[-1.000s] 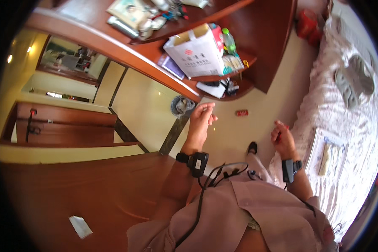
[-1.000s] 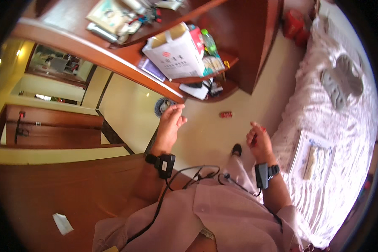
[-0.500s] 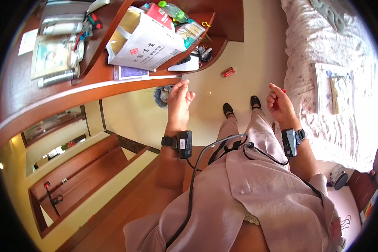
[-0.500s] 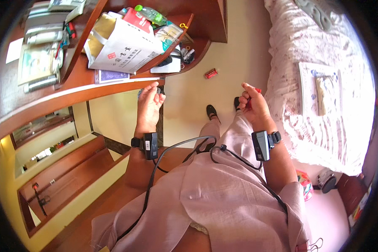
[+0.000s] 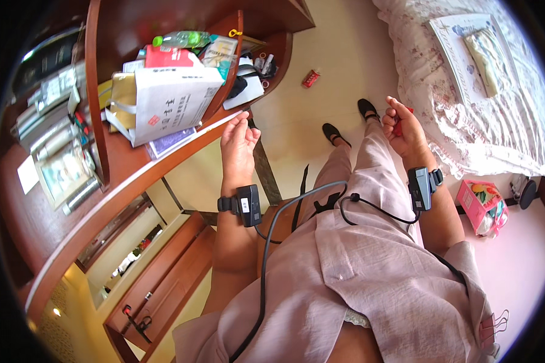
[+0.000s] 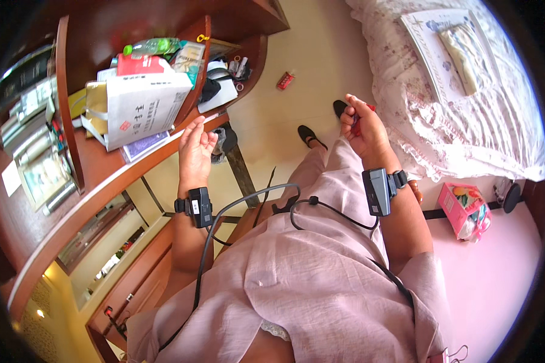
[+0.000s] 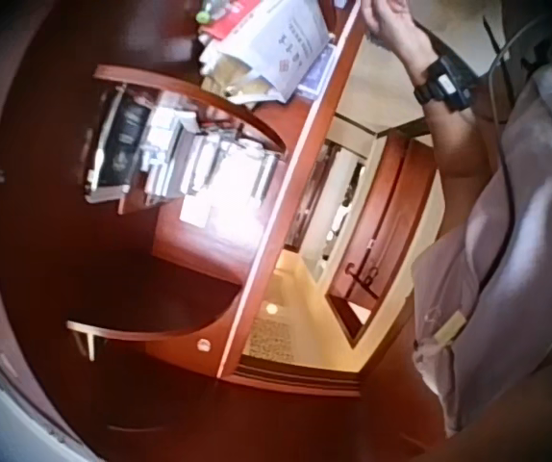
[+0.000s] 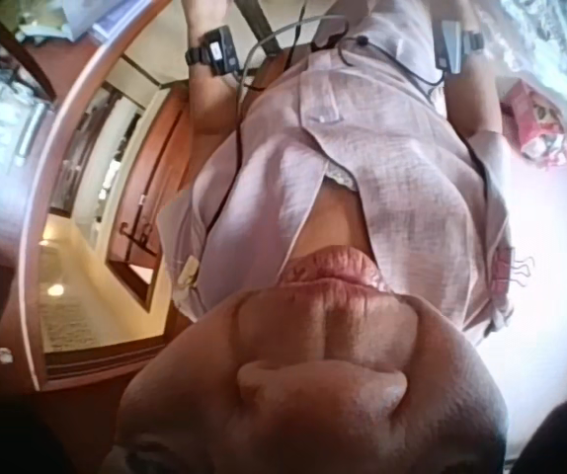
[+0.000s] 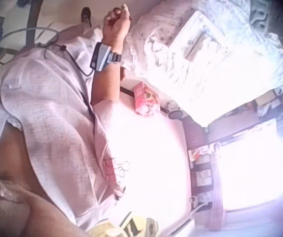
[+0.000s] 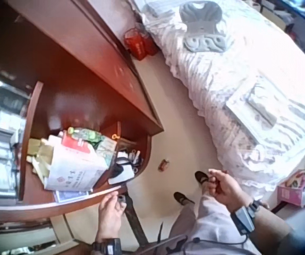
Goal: The person wipes a pair of glasses with a cloth, cleans a racket, and handles various items on a desk including a makeup compact and small packets.
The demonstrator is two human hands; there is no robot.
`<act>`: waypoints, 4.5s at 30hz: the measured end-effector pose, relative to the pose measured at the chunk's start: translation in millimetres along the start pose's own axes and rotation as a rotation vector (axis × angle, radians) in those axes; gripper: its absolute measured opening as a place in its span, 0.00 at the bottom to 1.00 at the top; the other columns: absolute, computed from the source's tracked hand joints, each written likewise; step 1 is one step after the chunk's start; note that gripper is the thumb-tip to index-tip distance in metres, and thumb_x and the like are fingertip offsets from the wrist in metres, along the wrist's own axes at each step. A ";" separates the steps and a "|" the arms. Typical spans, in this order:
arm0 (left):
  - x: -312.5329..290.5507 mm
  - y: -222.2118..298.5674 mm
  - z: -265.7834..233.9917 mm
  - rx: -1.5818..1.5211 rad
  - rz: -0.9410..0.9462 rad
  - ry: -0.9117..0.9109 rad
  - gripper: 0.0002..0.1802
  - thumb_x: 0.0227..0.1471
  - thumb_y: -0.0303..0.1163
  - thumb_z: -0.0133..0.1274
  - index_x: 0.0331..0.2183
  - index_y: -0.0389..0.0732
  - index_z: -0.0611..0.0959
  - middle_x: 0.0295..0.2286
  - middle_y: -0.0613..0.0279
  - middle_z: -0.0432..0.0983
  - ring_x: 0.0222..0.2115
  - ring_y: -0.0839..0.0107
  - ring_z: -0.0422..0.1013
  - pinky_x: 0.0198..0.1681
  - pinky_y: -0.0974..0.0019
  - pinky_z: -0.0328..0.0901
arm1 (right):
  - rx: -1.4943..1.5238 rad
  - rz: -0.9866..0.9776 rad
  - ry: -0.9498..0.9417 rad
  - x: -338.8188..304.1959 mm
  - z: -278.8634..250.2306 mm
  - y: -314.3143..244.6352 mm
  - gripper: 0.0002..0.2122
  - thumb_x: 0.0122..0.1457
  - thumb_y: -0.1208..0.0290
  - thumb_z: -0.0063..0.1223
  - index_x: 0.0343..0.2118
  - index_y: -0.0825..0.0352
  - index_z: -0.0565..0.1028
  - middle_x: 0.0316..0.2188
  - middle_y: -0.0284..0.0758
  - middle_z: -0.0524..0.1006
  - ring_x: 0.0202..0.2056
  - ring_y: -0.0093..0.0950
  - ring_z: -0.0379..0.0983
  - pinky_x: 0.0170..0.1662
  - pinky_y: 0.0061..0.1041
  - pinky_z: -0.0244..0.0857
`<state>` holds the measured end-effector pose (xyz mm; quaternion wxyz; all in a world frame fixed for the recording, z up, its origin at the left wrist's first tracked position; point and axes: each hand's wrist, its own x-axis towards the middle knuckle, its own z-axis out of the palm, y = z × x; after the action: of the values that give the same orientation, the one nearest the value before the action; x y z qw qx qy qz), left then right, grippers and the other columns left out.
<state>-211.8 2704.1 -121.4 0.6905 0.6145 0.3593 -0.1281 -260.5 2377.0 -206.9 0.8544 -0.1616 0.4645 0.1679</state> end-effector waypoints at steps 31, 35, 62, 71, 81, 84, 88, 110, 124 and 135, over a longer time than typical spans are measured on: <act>-0.7 48.2 71.5 -0.113 0.252 -0.131 0.07 0.54 0.27 0.48 0.37 0.39 0.76 0.15 0.71 0.65 0.18 0.79 0.65 0.31 0.72 0.67 | -0.029 -0.132 -0.109 -37.3 23.8 -92.6 0.08 0.54 0.69 0.52 0.22 0.55 0.65 0.11 0.21 0.55 0.12 0.16 0.51 0.14 0.15 0.46; -8.5 57.3 72.5 -0.154 0.313 -0.137 0.07 0.54 0.28 0.48 0.37 0.39 0.75 0.18 0.72 0.65 0.19 0.80 0.64 0.31 0.73 0.65 | -0.071 -0.143 -0.066 -40.2 29.5 -103.0 0.05 0.54 0.69 0.52 0.23 0.57 0.69 0.13 0.23 0.63 0.14 0.17 0.57 0.15 0.15 0.51; -75.6 120.8 -118.9 -0.307 0.908 0.598 0.12 0.52 0.25 0.51 0.41 0.35 0.74 0.29 0.68 0.70 0.28 0.81 0.66 0.34 0.76 0.63 | -0.493 0.091 -0.409 7.2 189.6 -26.6 0.13 0.58 0.52 0.46 0.30 0.57 0.72 0.11 0.20 0.54 0.12 0.14 0.48 0.13 0.13 0.46; -50.2 156.4 -178.3 -0.296 1.026 0.673 0.22 0.51 0.25 0.51 0.49 0.40 0.67 0.39 0.63 0.65 0.36 0.78 0.65 0.40 0.75 0.62 | -0.710 -0.033 -0.329 2.6 236.2 36.0 0.13 0.58 0.52 0.47 0.30 0.56 0.70 0.12 0.20 0.54 0.13 0.14 0.50 0.14 0.12 0.48; -16.6 168.5 -194.1 -0.319 1.080 0.813 0.28 0.46 0.21 0.55 0.48 0.43 0.64 0.37 0.65 0.60 0.32 0.78 0.65 0.34 0.76 0.62 | -0.458 0.017 -0.294 0.5 229.7 47.0 0.20 0.57 0.44 0.41 0.23 0.57 0.70 0.09 0.21 0.49 0.10 0.15 0.42 0.12 0.15 0.37; -21.1 171.3 -179.6 -0.232 1.022 0.854 0.26 0.47 0.21 0.54 0.47 0.44 0.64 0.36 0.67 0.59 0.28 0.81 0.62 0.32 0.78 0.60 | -0.394 0.028 -0.310 4.5 213.8 36.4 0.21 0.57 0.43 0.39 0.24 0.57 0.71 0.09 0.21 0.49 0.10 0.16 0.42 0.12 0.15 0.38; -18.7 169.8 -148.9 -0.187 1.070 0.802 0.24 0.47 0.20 0.53 0.46 0.44 0.66 0.34 0.67 0.60 0.28 0.82 0.61 0.30 0.79 0.59 | -0.278 0.042 -0.286 4.7 192.2 14.0 0.21 0.58 0.44 0.37 0.25 0.58 0.70 0.09 0.22 0.50 0.10 0.16 0.42 0.13 0.15 0.39; -15.3 130.3 5.0 -0.113 1.072 0.381 0.13 0.50 0.21 0.49 0.41 0.39 0.72 0.29 0.70 0.68 0.23 0.88 0.61 0.25 0.84 0.58 | -0.155 -0.140 -0.285 -33.3 69.2 -108.8 0.09 0.61 0.59 0.44 0.30 0.57 0.70 0.12 0.20 0.51 0.12 0.13 0.44 0.12 0.13 0.41; 20.6 119.4 26.1 -0.039 0.900 0.105 0.10 0.52 0.27 0.51 0.38 0.38 0.75 0.28 0.70 0.71 0.23 0.86 0.63 0.25 0.81 0.60 | -0.071 -0.253 -0.132 -70.3 31.0 -50.6 0.08 0.60 0.64 0.47 0.25 0.57 0.69 0.11 0.22 0.51 0.12 0.15 0.45 0.13 0.17 0.42; 1.9 123.8 91.8 -0.094 0.906 -0.315 0.08 0.56 0.31 0.46 0.38 0.41 0.75 0.19 0.71 0.68 0.18 0.86 0.61 0.21 0.81 0.57 | 0.320 -0.313 -0.201 -83.8 -44.8 -48.9 0.14 0.63 0.61 0.39 0.20 0.58 0.61 0.11 0.24 0.51 0.13 0.17 0.44 0.15 0.18 0.41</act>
<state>-102.7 2644.5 -30.2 0.7500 0.6504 -0.0482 0.1105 -315.1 2302.6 -153.1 0.9267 -0.0768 0.3669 -0.0271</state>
